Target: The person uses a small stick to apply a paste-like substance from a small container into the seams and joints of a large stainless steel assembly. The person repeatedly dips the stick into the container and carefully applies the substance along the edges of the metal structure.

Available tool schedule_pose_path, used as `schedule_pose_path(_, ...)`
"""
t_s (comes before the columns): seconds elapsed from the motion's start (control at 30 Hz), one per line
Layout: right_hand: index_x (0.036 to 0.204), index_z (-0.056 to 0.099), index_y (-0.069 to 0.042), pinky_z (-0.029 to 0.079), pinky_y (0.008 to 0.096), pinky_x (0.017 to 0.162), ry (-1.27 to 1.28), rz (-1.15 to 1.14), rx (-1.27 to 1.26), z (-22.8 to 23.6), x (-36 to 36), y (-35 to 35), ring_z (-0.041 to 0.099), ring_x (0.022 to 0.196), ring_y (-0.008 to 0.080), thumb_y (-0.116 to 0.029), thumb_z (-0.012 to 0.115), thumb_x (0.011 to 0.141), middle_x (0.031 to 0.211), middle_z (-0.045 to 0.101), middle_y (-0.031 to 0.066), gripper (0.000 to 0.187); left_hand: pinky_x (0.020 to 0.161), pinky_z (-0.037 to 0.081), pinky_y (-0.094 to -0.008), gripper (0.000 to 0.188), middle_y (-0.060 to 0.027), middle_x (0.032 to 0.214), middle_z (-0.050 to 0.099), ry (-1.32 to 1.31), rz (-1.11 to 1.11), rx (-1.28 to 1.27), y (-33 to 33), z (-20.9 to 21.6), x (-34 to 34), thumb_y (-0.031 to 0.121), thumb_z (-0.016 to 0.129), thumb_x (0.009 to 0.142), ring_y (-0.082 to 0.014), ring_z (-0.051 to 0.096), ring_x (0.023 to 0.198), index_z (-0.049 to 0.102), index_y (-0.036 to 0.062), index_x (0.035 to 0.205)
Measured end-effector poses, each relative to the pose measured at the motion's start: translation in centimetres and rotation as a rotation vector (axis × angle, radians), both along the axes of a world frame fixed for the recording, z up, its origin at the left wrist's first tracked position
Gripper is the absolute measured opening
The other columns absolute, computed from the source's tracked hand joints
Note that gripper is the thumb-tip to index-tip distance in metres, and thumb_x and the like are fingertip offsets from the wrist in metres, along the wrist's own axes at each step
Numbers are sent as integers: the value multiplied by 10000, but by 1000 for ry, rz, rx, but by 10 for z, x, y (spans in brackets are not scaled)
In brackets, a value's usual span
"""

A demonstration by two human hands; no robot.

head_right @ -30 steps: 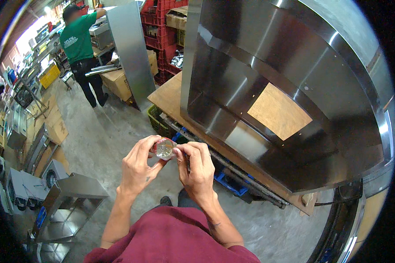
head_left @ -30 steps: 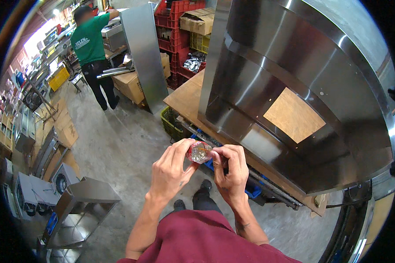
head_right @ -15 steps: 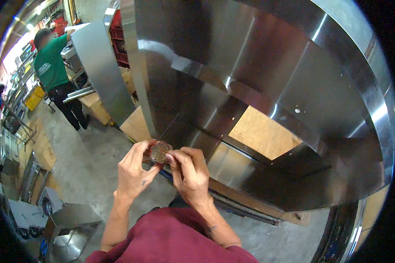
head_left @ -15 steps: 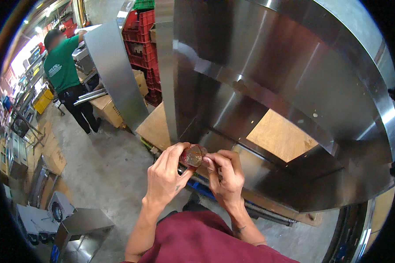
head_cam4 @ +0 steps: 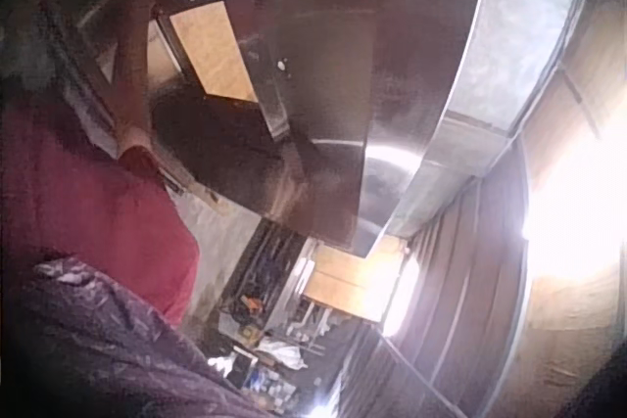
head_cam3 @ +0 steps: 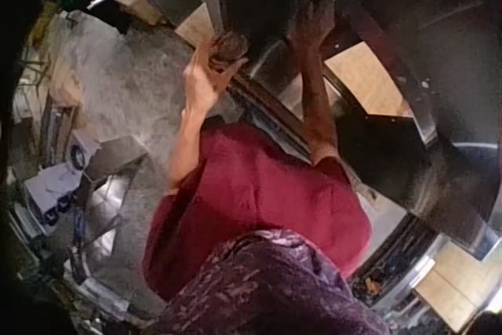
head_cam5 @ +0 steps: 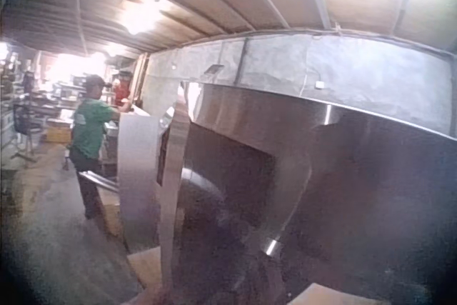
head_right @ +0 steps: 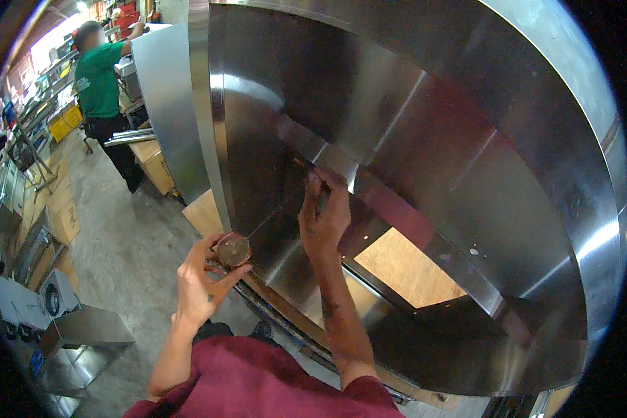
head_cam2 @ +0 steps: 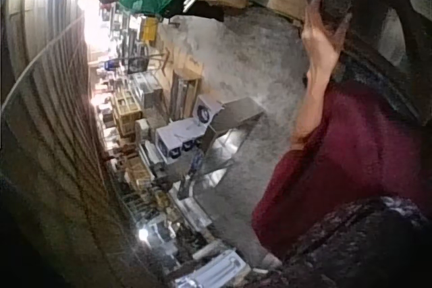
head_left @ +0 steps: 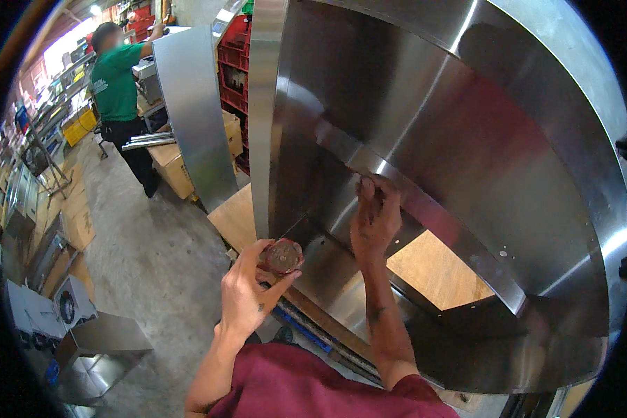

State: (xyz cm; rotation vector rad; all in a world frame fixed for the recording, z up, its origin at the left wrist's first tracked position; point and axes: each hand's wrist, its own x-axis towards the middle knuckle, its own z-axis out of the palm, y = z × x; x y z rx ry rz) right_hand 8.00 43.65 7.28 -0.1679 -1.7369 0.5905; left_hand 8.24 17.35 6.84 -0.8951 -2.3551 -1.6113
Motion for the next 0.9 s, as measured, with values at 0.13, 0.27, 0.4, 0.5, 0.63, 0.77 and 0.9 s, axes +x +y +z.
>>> schedule_pose_path(0.13,1230,660,-23,636,371,804,-72,-63,162,6,-51,28,771,925,272,-2,746,1084,1100,763,172,171,784,691,-368,672,-165,1301,811,-37,36,18,-9,-8,-2,136,1024,835,-257,821,1034,695,0,1405)
schedule_pose_path(0.27,1228,667,-34,646,415,803,-27,-90,370,-7,-93,64,782,959,330,38,765,1042,1106,762,162,222,786,697,-371,682,-164,1278,813,-44,1,50,-15,-15,-1,118,1032,817,-261,820,1026,695,-5,1397)
schedule_pose_path(0.4,1271,661,-57,644,507,784,-76,-100,442,-5,-112,67,780,981,423,-31,741,1053,1174,752,193,234,778,701,-374,707,-163,1252,816,-66,-34,58,-26,-22,6,116,1051,787,-263,821,1010,697,-5,1387)
schedule_pose_path(0.5,1254,664,-66,654,503,779,-80,-128,473,-5,-120,72,791,965,411,-21,741,1046,1175,759,177,226,770,705,-371,720,-156,1235,818,-82,-89,43,-32,-29,10,137,1069,768,-258,825,994,705,-3,1373)
schedule_pose_path(0.63,1246,665,-65,657,489,760,-135,-174,483,-8,-124,76,792,944,395,-20,746,1046,1170,765,167,221,767,710,-363,702,-149,1224,818,-130,-127,38,-32,-36,15,151,1069,774,-247,828,989,715,-1,1360)
schedule_pose_path(0.77,1235,662,-57,660,481,756,-135,-199,512,-7,-124,74,790,949,391,-11,749,1045,1168,761,175,214,736,703,-349,616,-143,1148,811,-111,-150,65,-30,-39,8,168,1052,809,-231,824,911,732,3,1310)
schedule_pose_path(0.9,1235,657,-58,666,479,770,-107,-201,525,-11,-126,79,790,976,391,-1,745,1043,1185,753,184,219,770,710,-353,668,-134,1222,812,-130,-191,33,-31,-34,1,162,1063,790,-222,825,984,736,1,1349)
